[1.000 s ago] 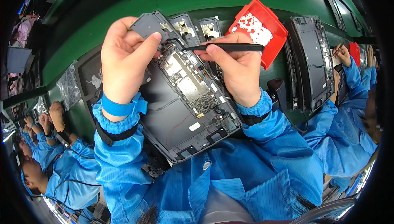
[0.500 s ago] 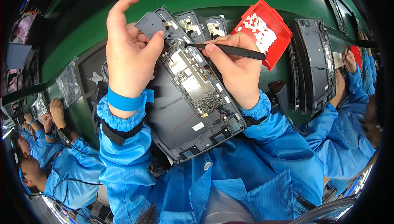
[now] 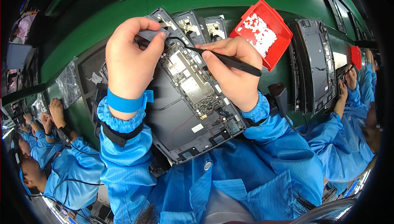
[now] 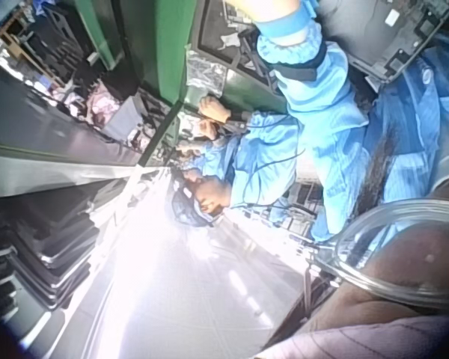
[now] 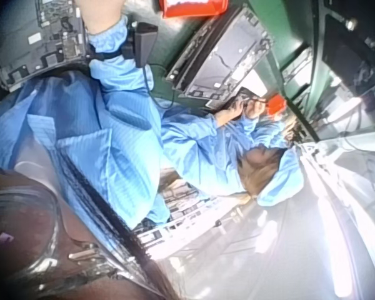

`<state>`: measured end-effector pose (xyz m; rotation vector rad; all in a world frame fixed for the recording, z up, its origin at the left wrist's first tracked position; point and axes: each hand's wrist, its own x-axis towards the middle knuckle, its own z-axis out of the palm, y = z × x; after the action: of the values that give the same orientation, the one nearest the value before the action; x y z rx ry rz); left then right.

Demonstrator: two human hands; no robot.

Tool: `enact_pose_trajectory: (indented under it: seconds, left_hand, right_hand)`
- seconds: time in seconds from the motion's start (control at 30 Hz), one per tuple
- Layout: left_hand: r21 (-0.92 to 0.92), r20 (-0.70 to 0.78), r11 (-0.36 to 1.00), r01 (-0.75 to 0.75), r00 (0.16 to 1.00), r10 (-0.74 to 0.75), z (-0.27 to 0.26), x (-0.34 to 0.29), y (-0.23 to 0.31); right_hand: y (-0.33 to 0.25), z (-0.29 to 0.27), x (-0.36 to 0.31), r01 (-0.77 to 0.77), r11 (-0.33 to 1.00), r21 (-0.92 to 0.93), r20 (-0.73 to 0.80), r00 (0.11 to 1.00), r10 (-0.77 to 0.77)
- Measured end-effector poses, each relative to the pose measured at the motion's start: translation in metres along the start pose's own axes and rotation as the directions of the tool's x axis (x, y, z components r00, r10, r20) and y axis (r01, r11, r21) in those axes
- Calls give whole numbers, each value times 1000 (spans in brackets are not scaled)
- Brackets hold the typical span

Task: The person assembles internal cables and circuit boards into tablet frames by hand, using tweezers to manipulate the components.

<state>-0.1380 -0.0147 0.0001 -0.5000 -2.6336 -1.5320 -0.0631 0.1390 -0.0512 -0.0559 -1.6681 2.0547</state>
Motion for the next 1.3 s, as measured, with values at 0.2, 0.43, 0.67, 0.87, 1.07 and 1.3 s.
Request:
enact_pose_trajectory:
  seconds: [0.2,0.43,0.67,0.87,1.07,1.3]
  left_hand:
    - [253,78,955,-154,987,138,3,1,-3]
    - [304,124,931,-203,977,173,4,2,-5]
    - [294,184,932,-214,969,164,3,7,-5]
    - [321,164,915,-244,966,200,1,8,1]
    - [411,-35,906,-100,991,125,-46,-41,24]
    - [57,-47,958,279,960,-277,-33,-161,-26]
  right_hand:
    - [3,-4,3,263,955,-136,122,961,-247]
    - [6,-10,8,424,885,-192,267,890,-369]
    - [5,-12,12,460,857,-233,305,871,-384]
    - [4,-9,7,390,892,-228,233,911,-339]
    - [-19,-25,-13,10,993,-120,10,1000,-9]
    - [-43,-43,-45,113,887,-448,372,926,69]
